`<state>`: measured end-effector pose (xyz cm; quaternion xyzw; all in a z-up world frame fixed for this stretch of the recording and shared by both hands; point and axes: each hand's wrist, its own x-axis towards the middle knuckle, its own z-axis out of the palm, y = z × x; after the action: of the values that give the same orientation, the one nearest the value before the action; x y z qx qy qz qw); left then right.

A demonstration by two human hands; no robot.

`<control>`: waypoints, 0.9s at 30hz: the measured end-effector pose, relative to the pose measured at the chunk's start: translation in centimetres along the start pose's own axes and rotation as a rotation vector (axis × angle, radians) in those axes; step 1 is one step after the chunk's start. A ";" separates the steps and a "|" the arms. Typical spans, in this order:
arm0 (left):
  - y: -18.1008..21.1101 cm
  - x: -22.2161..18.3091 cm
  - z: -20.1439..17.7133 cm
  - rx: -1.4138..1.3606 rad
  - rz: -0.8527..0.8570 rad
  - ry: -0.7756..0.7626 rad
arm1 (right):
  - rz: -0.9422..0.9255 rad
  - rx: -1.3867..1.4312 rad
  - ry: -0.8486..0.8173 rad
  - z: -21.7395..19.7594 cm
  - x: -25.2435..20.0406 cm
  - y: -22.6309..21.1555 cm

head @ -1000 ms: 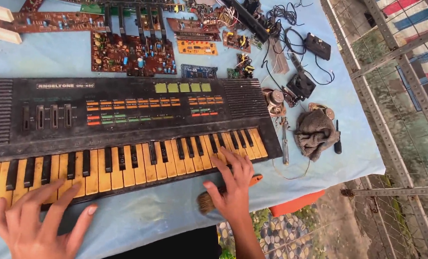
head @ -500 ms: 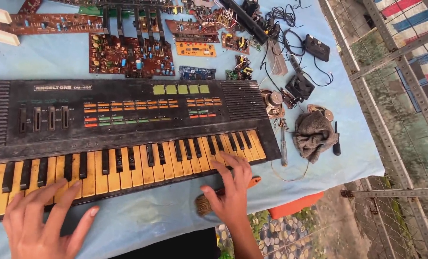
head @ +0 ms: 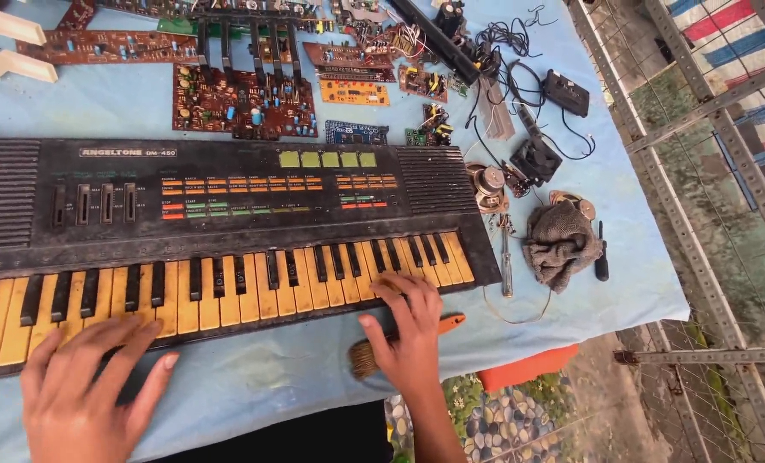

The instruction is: Testing the functionality of an electronic keyboard by pressing keys across the entire board.

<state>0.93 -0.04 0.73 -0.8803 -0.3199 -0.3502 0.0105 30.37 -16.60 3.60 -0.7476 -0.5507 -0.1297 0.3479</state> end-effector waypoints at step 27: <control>1.1 0.4 -1.0 0.025 0.035 -0.011 | -0.002 0.097 0.028 -0.4 -1.1 0.1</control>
<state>1.15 -0.97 1.97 -0.8874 -0.3087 -0.3413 0.0259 30.13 -17.73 3.22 -0.7274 -0.5523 -0.1134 0.3912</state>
